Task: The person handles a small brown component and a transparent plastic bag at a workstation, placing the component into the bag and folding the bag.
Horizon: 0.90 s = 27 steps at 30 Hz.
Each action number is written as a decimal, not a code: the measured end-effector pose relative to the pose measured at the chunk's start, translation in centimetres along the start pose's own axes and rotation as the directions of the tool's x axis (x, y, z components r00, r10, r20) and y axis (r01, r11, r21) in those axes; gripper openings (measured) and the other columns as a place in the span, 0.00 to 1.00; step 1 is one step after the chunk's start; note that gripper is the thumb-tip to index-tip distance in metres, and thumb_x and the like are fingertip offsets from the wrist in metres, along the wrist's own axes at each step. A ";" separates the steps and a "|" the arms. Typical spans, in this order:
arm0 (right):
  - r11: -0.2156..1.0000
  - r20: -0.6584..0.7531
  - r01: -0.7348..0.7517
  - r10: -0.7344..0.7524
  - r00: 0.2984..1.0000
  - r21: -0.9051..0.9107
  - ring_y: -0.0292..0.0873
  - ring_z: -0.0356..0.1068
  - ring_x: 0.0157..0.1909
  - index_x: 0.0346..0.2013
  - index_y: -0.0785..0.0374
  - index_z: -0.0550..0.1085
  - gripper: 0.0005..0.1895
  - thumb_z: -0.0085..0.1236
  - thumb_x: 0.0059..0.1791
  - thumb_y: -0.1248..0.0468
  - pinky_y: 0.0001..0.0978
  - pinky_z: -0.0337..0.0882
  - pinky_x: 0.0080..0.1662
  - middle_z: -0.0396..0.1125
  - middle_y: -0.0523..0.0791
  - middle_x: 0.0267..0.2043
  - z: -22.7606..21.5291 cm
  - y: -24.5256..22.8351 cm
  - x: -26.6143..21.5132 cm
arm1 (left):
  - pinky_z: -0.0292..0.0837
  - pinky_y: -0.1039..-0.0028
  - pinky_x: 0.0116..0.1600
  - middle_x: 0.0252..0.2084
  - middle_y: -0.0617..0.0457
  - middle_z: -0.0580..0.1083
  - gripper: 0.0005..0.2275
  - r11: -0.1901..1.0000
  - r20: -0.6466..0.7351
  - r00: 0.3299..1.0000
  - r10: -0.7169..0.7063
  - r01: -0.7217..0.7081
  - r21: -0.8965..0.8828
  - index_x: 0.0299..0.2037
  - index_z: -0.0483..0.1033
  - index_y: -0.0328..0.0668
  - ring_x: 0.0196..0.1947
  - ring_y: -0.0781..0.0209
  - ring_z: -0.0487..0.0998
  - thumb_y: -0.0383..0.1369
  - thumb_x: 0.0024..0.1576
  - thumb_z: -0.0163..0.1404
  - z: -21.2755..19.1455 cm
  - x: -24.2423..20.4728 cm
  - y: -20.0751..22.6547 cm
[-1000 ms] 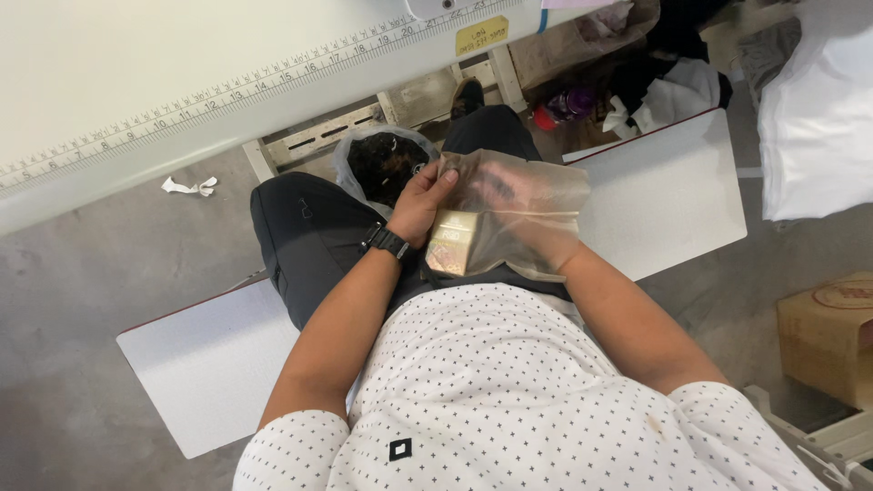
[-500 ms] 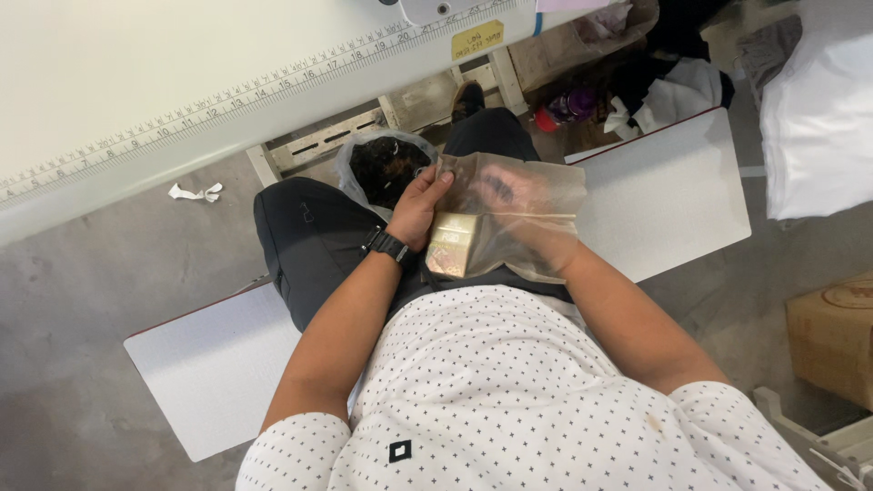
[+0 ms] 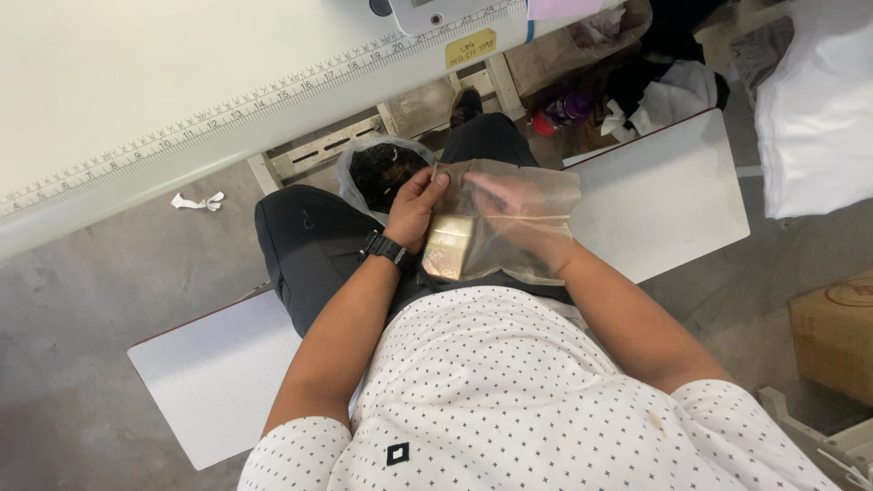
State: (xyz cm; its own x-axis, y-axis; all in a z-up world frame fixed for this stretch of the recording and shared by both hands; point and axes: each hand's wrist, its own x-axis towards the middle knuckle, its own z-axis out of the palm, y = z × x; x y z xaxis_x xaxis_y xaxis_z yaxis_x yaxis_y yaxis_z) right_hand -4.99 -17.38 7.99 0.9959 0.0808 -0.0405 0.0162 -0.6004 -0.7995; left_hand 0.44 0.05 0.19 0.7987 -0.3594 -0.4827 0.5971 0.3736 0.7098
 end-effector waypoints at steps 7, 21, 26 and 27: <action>0.992 -0.071 0.097 -0.091 0.993 0.083 0.50 0.74 0.57 0.58 0.53 0.77 0.17 0.56 0.54 0.62 0.44 0.74 0.58 0.74 0.49 0.55 0.8 0.0 -0.3 | 0.84 0.69 0.39 0.34 0.53 0.80 0.10 0.990 -0.052 0.998 -0.019 0.026 0.136 0.47 0.83 0.45 0.34 0.63 0.82 0.39 0.62 0.58 -0.2 0.4 0.2; 0.997 -0.059 -0.009 0.013 0.998 0.075 0.48 0.76 0.49 0.50 0.55 0.79 0.12 0.62 0.53 0.58 0.42 0.75 0.55 0.76 0.47 0.46 1.9 -2.2 0.6 | 0.84 0.68 0.37 0.31 0.49 0.81 0.12 0.967 -0.036 0.999 -0.014 0.023 0.252 0.43 0.84 0.43 0.32 0.60 0.83 0.43 0.65 0.54 -0.7 0.4 -0.1; 0.991 -0.006 -0.118 0.118 0.993 -0.062 0.49 0.75 0.54 0.50 0.56 0.80 0.14 0.63 0.52 0.56 0.42 0.70 0.62 0.76 0.49 0.49 1.7 -0.9 0.2 | 0.84 0.70 0.37 0.31 0.50 0.80 0.09 0.987 -0.045 0.996 -0.075 0.081 0.139 0.42 0.82 0.39 0.31 0.63 0.83 0.36 0.62 0.56 -0.3 0.3 -0.7; 0.988 -0.017 -0.157 0.157 0.987 0.008 0.46 0.75 0.55 0.50 0.55 0.79 0.17 0.65 0.51 0.52 0.41 0.70 0.63 0.76 0.47 0.48 1.7 -0.6 0.2 | 0.84 0.69 0.37 0.30 0.50 0.80 0.08 0.988 -0.038 0.996 -0.082 0.087 0.125 0.42 0.82 0.39 0.31 0.62 0.83 0.36 0.60 0.58 -0.3 0.2 -0.6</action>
State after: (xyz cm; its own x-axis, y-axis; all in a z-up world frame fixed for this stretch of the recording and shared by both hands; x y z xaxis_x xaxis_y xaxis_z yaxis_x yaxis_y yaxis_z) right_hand -4.92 -15.62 7.43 0.9874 -0.0284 -0.1555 -0.1413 -0.5993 -0.7879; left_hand 0.23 -0.02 -0.46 0.7489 -0.3562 -0.5587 0.6500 0.2312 0.7239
